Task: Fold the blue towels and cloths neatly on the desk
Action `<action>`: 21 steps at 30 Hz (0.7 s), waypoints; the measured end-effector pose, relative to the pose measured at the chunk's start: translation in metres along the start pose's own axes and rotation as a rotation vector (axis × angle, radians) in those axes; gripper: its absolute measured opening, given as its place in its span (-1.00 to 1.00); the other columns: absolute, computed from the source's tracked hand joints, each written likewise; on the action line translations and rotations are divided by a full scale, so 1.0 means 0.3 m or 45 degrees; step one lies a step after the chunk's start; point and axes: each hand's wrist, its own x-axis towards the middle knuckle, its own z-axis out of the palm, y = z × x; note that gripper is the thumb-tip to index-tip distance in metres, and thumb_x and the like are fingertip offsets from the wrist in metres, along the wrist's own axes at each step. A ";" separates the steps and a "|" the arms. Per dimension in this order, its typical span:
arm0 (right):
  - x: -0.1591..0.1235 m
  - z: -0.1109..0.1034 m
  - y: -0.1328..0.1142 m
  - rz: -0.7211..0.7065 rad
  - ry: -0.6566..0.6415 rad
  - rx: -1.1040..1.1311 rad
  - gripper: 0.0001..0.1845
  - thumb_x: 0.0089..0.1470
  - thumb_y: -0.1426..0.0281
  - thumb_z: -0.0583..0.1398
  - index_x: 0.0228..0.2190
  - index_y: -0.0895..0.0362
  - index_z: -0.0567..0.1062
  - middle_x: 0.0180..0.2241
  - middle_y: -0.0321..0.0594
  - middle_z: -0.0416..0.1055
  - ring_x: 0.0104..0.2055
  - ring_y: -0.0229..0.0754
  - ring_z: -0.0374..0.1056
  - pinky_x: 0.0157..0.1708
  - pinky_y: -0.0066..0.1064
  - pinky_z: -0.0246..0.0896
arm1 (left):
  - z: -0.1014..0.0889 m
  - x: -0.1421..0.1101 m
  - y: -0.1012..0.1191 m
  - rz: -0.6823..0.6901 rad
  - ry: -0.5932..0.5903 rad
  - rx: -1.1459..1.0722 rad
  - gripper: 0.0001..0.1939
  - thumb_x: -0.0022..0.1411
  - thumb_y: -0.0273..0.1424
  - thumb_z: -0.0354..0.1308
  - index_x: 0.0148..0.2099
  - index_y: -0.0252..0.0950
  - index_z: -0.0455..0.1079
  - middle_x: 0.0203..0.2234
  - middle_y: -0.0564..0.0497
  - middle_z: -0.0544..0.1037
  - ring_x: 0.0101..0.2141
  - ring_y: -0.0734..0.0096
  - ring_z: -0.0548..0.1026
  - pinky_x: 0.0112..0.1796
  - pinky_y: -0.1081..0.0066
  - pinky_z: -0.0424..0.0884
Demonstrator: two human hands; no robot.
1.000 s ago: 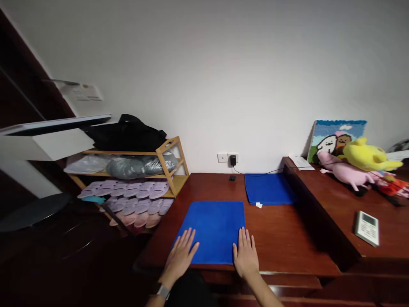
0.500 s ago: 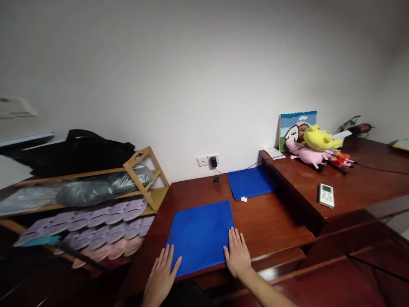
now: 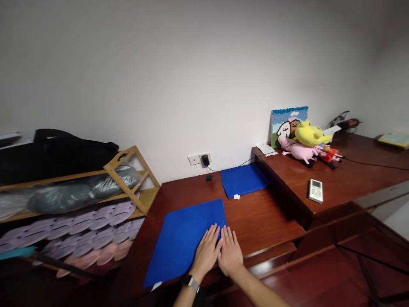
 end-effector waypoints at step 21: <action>0.151 -0.082 -0.034 0.174 -0.062 -0.018 -0.24 0.40 0.08 -0.28 0.45 0.21 -0.12 0.50 -0.23 -0.29 0.54 -0.10 -0.38 0.47 -0.14 -0.52 | -0.072 -0.370 -0.499 -0.614 0.061 0.226 -0.22 0.46 0.04 -0.23 0.50 -0.36 0.00 0.45 -0.16 0.08 0.43 0.08 0.08 0.37 -0.01 0.08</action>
